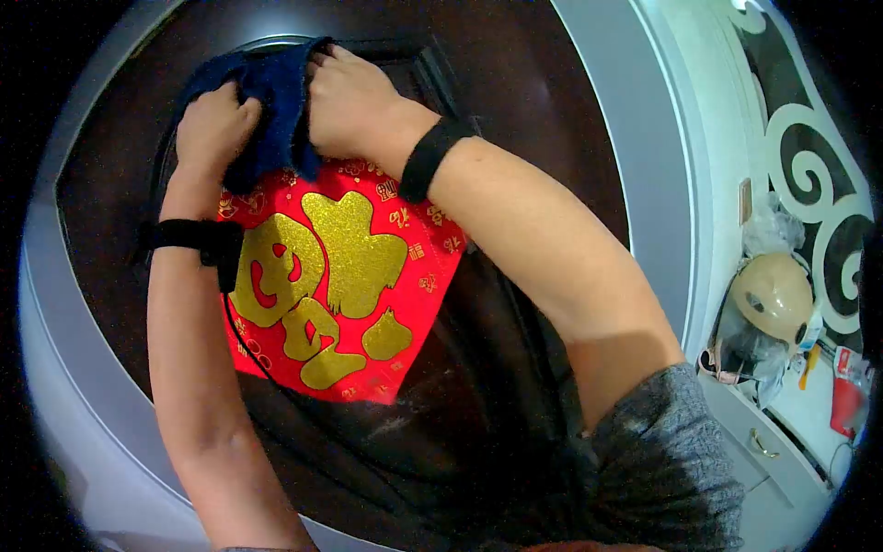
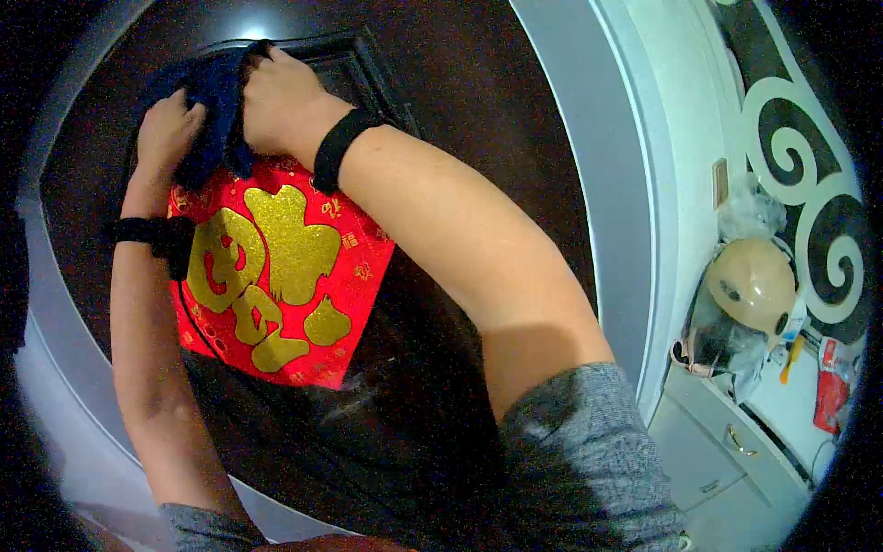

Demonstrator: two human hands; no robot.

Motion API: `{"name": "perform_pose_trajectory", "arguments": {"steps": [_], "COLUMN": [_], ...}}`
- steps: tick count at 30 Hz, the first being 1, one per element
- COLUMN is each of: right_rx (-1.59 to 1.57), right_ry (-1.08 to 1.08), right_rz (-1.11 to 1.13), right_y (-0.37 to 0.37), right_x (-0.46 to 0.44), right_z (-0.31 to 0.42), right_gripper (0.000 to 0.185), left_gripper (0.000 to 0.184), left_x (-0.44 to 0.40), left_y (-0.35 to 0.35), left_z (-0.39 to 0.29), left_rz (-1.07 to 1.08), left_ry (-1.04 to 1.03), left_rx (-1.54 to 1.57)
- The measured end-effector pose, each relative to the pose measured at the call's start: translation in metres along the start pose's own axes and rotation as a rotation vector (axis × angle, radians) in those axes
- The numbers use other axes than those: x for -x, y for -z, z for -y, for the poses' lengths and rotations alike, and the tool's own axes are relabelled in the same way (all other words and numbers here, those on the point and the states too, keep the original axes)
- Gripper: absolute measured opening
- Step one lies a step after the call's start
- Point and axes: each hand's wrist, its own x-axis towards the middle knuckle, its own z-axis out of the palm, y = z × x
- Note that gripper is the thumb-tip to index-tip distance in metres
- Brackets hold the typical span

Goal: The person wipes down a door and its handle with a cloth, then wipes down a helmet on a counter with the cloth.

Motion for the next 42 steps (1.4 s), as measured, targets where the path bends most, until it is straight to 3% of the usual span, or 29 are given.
{"name": "perform_pose_trajectory", "arguments": {"steps": [8,10,11,12,13,16,17,26,27,33,35,38,39,41,42], "right_rx": [0.004,-0.090,-0.062,-0.360,-0.390,-0.355,-0.483,-0.301,-0.315,-0.374,-0.425,-0.411,-0.432,-0.434,-0.434], "right_ry": [0.024,-0.005,0.112,0.197,0.197,0.136,0.090,0.021,0.009,-0.133,-0.215,-0.366,-0.345,-0.379,-0.413], "right_rz": [0.078,0.224,0.288,-0.225,-0.241,-0.124,-0.200,-0.026,-0.009,-0.007,-0.028,0.127,0.224,0.292,0.366], "right_y": [0.003,0.024,0.033,0.040,0.044,0.051,0.056,0.080,0.082,0.095,0.105,0.108,0.113,0.121,0.126], "right_x": [0.047,0.059,0.065,0.066,0.069,0.088,0.092,0.185,0.194,0.247,0.261,0.299,0.311,0.326,0.333], "right_z": [-0.035,-0.041,-0.047,-0.044,-0.046,-0.055,-0.051,-0.030,-0.024,0.017,0.031,0.056,0.058,0.070,0.075], "right_gripper": [0.021,0.019,0.029,0.021,0.021,0.020,0.019,0.033,0.033,0.035,0.028,0.040,0.049,0.048,0.046], "left_gripper": [0.039,0.038,0.038,0.038,0.031,0.029,0.026,0.016,0.013,0.013,0.017,0.023,0.025,0.029,0.030], "left_x": [0.019,0.024,0.027,0.029,0.024,0.051,0.057,0.122,0.136,0.193,0.217,0.253,0.266,0.291,0.298], "left_y": [0.005,0.008,0.010,0.009,-0.010,0.007,0.008,-0.010,-0.010,-0.009,-0.020,-0.014,-0.021,-0.034,-0.032], "left_z": [-0.058,-0.075,-0.088,-0.095,-0.092,-0.134,-0.138,-0.191,-0.196,-0.213,-0.220,-0.232,-0.235,-0.242,-0.246], "left_rz": [-0.120,-0.096,-0.084,-0.072,-0.198,-0.201,-0.257,-0.149,-0.421,-0.269,-0.225,0.380,0.174,-0.031,-0.029], "left_ry": [-0.214,-0.243,-0.257,-0.274,-0.355,-0.253,-0.304,-0.348,-0.438,-0.503,-0.490,-0.446,-0.467,-0.486,-0.485], "left_rx": [0.040,0.070,0.065,0.058,-0.003,0.149,0.195,0.278,0.417,0.485,0.419,0.297,0.366,0.456,0.481]}}
